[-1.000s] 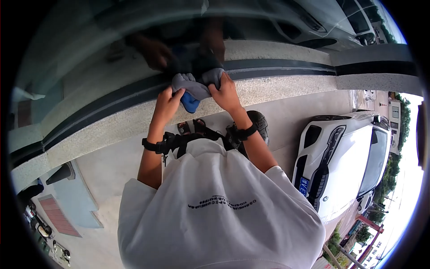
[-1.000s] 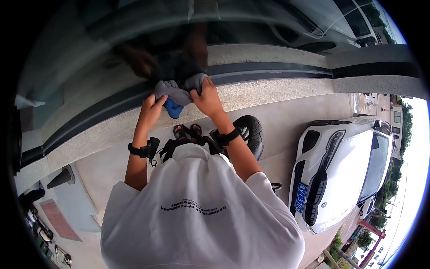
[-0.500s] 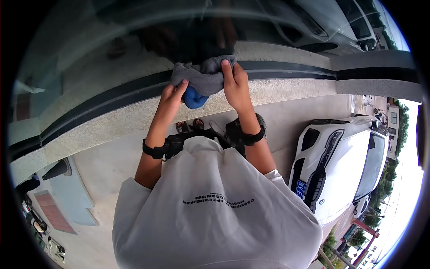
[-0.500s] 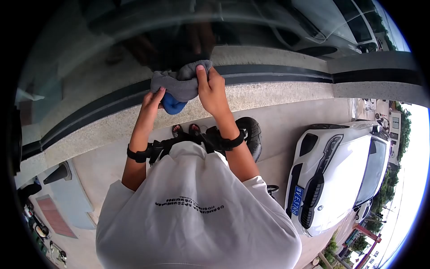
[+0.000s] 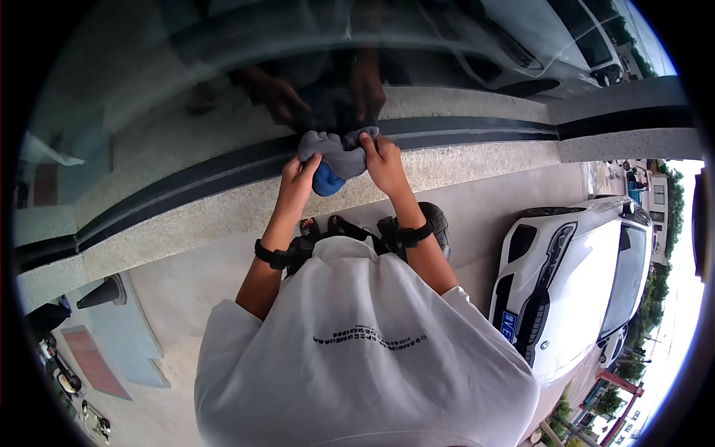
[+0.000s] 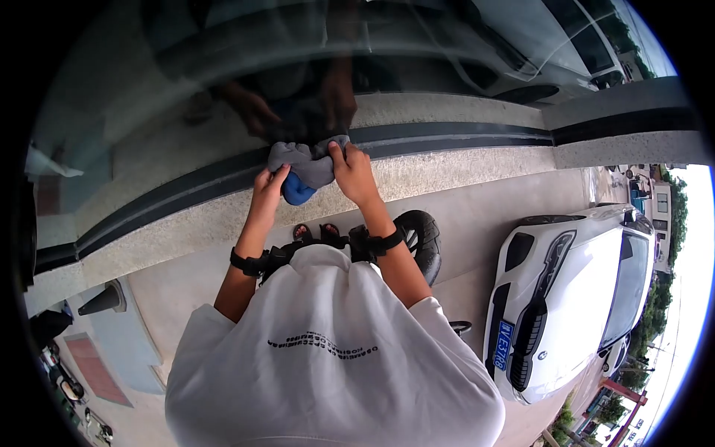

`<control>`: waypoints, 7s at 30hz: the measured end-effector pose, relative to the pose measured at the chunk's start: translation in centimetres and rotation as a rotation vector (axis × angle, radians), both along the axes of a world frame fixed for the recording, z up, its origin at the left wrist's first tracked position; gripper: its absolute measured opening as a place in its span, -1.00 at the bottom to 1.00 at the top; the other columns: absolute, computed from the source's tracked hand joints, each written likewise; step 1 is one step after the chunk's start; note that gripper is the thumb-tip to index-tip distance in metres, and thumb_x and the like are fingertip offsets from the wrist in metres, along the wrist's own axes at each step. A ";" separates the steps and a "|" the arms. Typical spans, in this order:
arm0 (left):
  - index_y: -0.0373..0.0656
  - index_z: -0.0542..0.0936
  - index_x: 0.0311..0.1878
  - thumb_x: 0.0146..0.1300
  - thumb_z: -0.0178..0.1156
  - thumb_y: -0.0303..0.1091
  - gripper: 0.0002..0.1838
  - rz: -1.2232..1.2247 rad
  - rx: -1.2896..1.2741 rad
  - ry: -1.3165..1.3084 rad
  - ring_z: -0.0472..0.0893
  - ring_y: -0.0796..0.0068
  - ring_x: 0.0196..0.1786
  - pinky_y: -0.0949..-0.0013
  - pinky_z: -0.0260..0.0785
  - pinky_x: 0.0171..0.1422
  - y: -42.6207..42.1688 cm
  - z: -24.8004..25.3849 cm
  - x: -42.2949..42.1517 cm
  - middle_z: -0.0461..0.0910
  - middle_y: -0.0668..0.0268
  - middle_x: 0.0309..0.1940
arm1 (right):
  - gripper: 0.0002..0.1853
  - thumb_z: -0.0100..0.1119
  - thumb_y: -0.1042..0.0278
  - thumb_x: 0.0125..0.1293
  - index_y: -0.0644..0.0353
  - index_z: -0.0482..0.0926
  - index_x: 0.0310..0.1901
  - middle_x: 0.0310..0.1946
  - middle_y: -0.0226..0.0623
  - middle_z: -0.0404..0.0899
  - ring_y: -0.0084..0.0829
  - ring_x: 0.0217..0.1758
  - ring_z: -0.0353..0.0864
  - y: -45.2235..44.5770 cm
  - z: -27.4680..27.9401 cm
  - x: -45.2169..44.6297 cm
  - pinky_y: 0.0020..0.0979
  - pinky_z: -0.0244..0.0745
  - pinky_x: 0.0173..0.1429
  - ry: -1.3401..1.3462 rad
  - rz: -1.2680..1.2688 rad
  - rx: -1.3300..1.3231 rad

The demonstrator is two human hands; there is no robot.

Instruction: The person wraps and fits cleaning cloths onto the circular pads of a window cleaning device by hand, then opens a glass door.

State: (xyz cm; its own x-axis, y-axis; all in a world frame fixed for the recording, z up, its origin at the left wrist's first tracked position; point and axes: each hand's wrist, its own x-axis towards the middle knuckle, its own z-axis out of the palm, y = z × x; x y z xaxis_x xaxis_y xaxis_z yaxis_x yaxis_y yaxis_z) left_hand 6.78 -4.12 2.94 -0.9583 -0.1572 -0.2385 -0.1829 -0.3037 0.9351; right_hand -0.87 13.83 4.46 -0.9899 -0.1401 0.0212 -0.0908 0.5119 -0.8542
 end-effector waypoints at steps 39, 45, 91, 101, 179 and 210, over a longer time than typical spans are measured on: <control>-0.33 0.53 0.14 0.49 0.14 -0.22 -0.64 -0.128 -0.589 -0.010 0.65 0.30 -0.15 0.28 0.43 0.01 -2.0 0.9 4.4 0.69 0.03 -0.21 | -0.59 0.10 0.03 0.45 0.31 0.52 -0.28 -0.45 0.09 0.61 0.18 -0.32 0.63 -6.5 1.5 3.3 -0.03 0.53 -0.25 0.145 0.200 0.107; -0.37 0.52 0.08 0.41 0.23 -0.27 -0.65 0.071 -0.698 0.331 0.66 0.19 -0.19 0.25 0.47 -0.03 -2.0 9.7 4.0 0.64 0.01 -0.25 | -0.62 0.10 0.22 0.48 0.27 0.43 -0.48 -0.62 -0.04 0.47 0.01 -0.60 0.48 -7.4 10.7 2.5 -0.15 0.28 -0.51 0.517 0.090 -0.099; -0.31 0.37 0.41 0.48 0.13 -0.15 -0.43 0.166 -0.662 0.456 0.64 -0.04 0.20 0.19 0.45 0.26 -3.1 15.2 2.4 0.61 -0.15 0.14 | -0.81 0.25 0.45 0.37 0.34 0.51 -0.36 -0.45 0.01 0.56 -0.05 -0.48 0.54 -8.3 15.7 3.5 -0.27 0.39 -0.39 0.510 0.102 -0.267; -0.21 0.17 0.56 0.47 0.00 -0.35 -0.38 0.183 -0.724 0.480 0.74 0.08 -0.03 0.24 0.51 0.08 -2.1 8.1 2.1 0.62 -0.13 0.12 | -0.88 0.35 0.60 0.12 0.35 0.57 -0.33 -0.39 -0.07 0.53 -0.02 -0.36 0.53 -8.0 9.4 2.4 -0.21 0.42 -0.29 0.753 0.182 -0.157; -0.22 0.62 0.21 0.06 0.34 -0.52 -0.46 0.128 -0.708 0.749 0.68 0.11 0.12 0.20 0.48 0.23 -4.4 11.5 -0.3 0.64 0.01 0.05 | -0.37 0.35 0.36 0.04 0.25 0.46 0.21 0.17 0.00 0.44 0.05 0.20 0.44 -6.9 9.4 3.2 -0.13 0.35 0.30 0.618 0.279 -0.233; -0.34 0.49 0.10 0.23 0.24 -0.32 -0.58 -0.542 -1.440 0.015 0.65 -0.24 -0.09 -0.08 0.52 0.04 9.7 2.6 -5.5 0.65 -0.18 -0.14 | -0.39 0.38 0.12 -0.02 0.25 0.49 0.07 0.00 -0.16 0.51 -0.16 0.17 0.52 7.8 -2.9 0.3 0.06 0.23 0.33 0.229 0.207 0.392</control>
State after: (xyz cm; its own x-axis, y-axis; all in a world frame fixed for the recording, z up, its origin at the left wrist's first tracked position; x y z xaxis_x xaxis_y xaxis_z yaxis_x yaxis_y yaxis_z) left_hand 1.30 5.59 5.50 -0.9755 0.1183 -0.1856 0.0419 0.9277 0.3710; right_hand -0.59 21.64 1.57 -0.9167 -0.3739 0.1408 -0.3868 0.7422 -0.5473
